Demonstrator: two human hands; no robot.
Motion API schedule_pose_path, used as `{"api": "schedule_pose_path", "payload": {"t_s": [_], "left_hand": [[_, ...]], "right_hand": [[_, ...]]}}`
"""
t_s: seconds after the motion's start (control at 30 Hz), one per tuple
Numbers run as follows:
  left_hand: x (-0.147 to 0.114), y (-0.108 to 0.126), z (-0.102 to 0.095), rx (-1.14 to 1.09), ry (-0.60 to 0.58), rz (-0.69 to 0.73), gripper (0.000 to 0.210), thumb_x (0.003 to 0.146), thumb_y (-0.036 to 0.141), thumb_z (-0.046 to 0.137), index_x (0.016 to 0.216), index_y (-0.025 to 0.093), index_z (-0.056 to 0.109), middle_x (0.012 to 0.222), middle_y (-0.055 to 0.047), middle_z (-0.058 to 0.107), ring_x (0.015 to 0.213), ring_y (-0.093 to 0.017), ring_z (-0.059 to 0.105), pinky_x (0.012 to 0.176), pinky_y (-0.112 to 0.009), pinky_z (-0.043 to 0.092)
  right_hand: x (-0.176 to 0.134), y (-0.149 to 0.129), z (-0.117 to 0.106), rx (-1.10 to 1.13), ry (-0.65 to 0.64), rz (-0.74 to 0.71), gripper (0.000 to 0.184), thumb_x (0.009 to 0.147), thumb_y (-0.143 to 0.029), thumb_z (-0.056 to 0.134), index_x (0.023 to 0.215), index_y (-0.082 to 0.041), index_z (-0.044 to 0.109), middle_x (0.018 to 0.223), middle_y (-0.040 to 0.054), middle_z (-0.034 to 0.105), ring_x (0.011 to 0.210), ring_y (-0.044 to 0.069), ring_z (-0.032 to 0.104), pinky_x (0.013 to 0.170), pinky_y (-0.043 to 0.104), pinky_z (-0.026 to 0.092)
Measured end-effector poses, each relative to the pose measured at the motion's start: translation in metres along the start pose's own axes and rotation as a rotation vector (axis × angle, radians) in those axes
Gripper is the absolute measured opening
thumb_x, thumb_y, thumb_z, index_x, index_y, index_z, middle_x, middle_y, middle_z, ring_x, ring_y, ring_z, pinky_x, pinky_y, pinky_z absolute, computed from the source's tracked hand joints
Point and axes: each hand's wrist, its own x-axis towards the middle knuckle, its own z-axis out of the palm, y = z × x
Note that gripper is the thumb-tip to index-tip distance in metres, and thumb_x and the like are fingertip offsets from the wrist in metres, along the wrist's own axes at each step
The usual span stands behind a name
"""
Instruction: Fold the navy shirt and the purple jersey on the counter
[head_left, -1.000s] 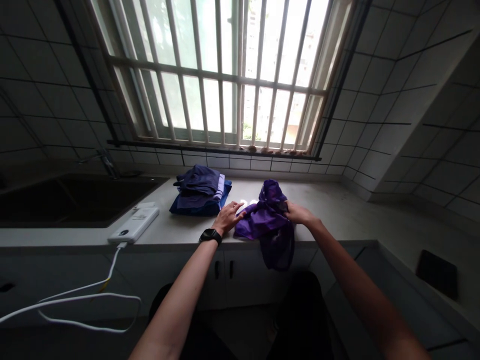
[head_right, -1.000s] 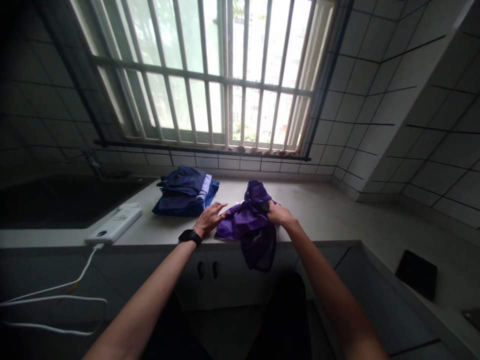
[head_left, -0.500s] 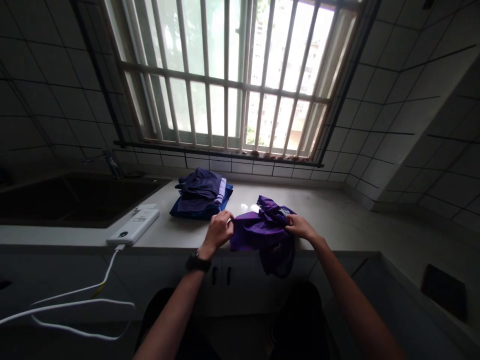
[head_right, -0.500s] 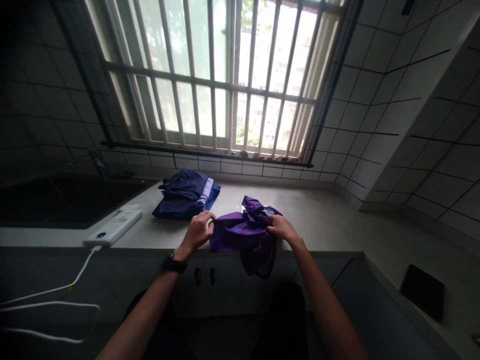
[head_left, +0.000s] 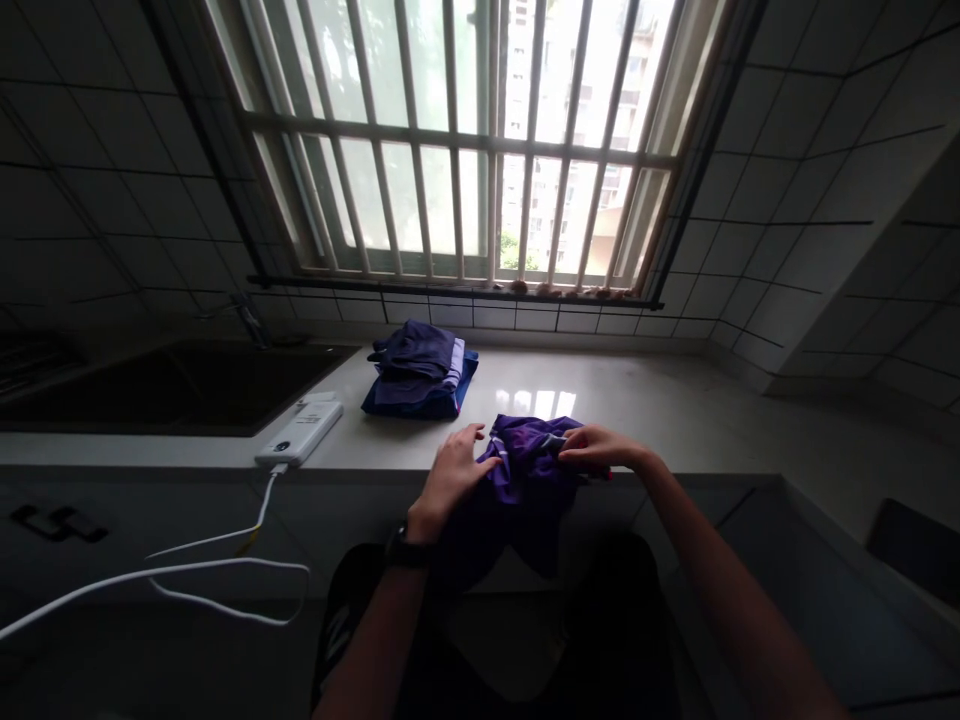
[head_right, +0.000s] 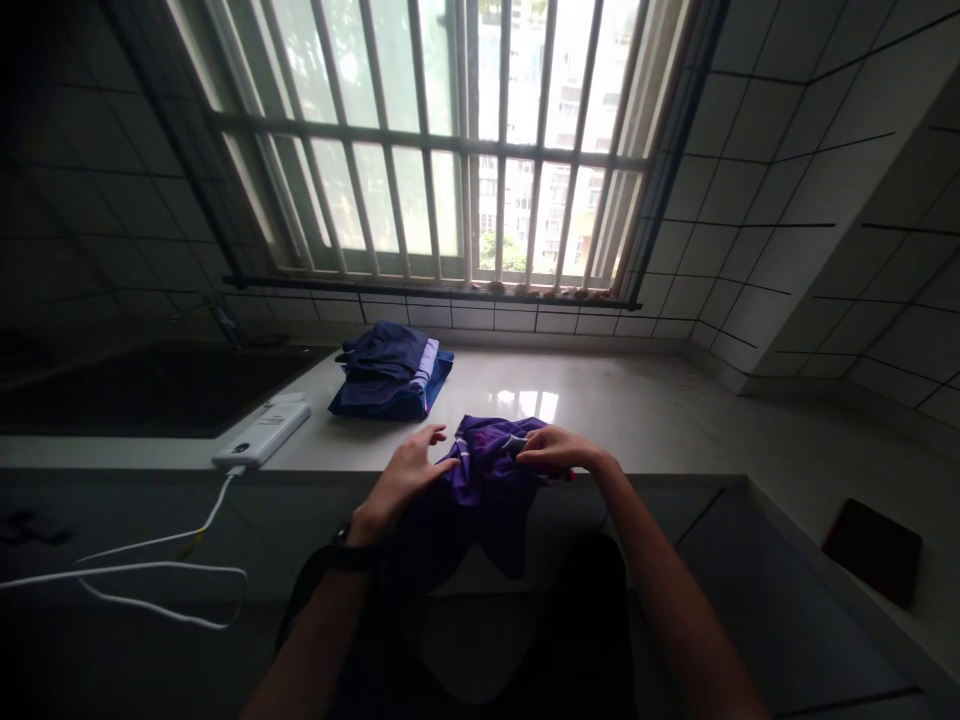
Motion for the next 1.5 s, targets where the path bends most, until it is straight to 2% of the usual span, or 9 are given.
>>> {"api": "schedule_pose_path", "payload": {"t_s": [0.17,0.4,0.7,0.8,0.9,0.97,1.1,1.37,1.5], "left_hand": [[0.020,-0.001,0.024,-0.144,-0.079,0.058,0.034,0.077,0.023,0.072,0.110,0.019,0.073,0.100,-0.007,0.078,0.089,-0.023,0.072,0.082,-0.032,0.056],[0.048,-0.012,-0.028,-0.042,-0.122,0.060,0.018,0.079,0.037,0.070,0.076,0.019,0.073,0.072,-0.002,0.072,0.071,-0.018,0.067,0.067,-0.027,0.050],[0.139,0.031,-0.079,0.155,0.352,0.028,0.022,0.098,0.032,0.054,0.099,0.017,0.071,0.096,-0.011,0.076,0.095,-0.023,0.071,0.092,-0.033,0.051],[0.164,0.028,-0.066,0.166,0.280,-0.035,0.032,0.100,0.026,0.048,0.124,0.013,0.065,0.117,-0.017,0.075,0.116,-0.028,0.070,0.103,-0.037,0.049],[0.161,0.005,-0.038,0.191,-0.019,0.053,0.063,0.091,0.022,0.060,0.151,0.007,0.045,0.157,-0.026,0.051,0.146,-0.031,0.051,0.116,-0.038,0.043],[0.146,-0.015,-0.018,0.230,-0.181,0.147,0.073,0.088,0.022,0.063,0.156,0.009,0.041,0.168,-0.024,0.036,0.154,-0.031,0.040,0.122,-0.038,0.037],[0.114,-0.045,0.008,0.280,-0.369,0.238,0.049,0.099,0.027,0.051,0.147,0.021,0.057,0.154,-0.013,0.059,0.141,-0.025,0.057,0.117,-0.032,0.043],[0.105,-0.060,0.010,0.387,-0.391,0.145,0.030,0.100,0.033,0.053,0.119,0.024,0.073,0.134,-0.010,0.072,0.119,-0.025,0.070,0.099,-0.030,0.053],[0.095,-0.047,0.012,0.498,-0.342,0.075,0.027,0.101,0.030,0.052,0.116,0.022,0.072,0.126,-0.012,0.073,0.112,-0.025,0.072,0.094,-0.031,0.055]], "right_hand": [[-0.005,-0.004,-0.001,0.162,0.348,-0.201,0.037,0.076,-0.048,0.080,0.101,-0.022,0.070,0.088,0.0024,0.068,0.077,0.018,0.061,0.067,0.030,0.053],[-0.015,-0.026,-0.044,-0.135,0.578,-0.077,0.028,0.082,-0.013,0.060,0.101,-0.019,0.080,0.095,0.0064,0.072,0.088,0.020,0.065,0.080,0.030,0.053],[0.048,-0.076,-0.121,-0.463,1.124,-0.115,0.036,0.084,-0.010,0.053,0.111,-0.015,0.078,0.115,0.0138,0.067,0.107,0.026,0.064,0.103,0.041,0.050],[0.071,-0.076,-0.116,-0.512,0.952,-0.069,0.051,0.083,-0.009,0.060,0.133,-0.015,0.068,0.148,0.0185,0.055,0.134,0.031,0.055,0.116,0.048,0.043],[0.072,-0.062,-0.085,-0.540,0.684,0.161,0.074,0.080,-0.006,0.062,0.153,-0.014,0.051,0.166,0.0195,0.039,0.152,0.035,0.038,0.122,0.054,0.036],[0.061,-0.047,-0.055,-0.524,0.514,0.280,0.066,0.083,-0.006,0.060,0.149,-0.012,0.056,0.159,0.0201,0.050,0.147,0.032,0.046,0.120,0.044,0.040],[0.034,-0.014,0.000,-0.465,0.086,0.355,0.029,0.087,-0.016,0.061,0.110,-0.021,0.079,0.113,0.0100,0.079,0.108,0.029,0.072,0.094,0.033,0.053],[0.013,-0.002,0.011,-0.575,0.258,0.532,0.060,0.092,-0.016,0.053,0.152,-0.020,0.056,0.129,0.0186,0.075,0.121,0.038,0.068,0.107,0.050,0.043],[0.012,-0.003,0.006,-0.584,0.263,0.537,0.051,0.093,-0.016,0.053,0.142,-0.022,0.064,0.124,0.0156,0.077,0.118,0.037,0.068,0.100,0.043,0.047]]}}
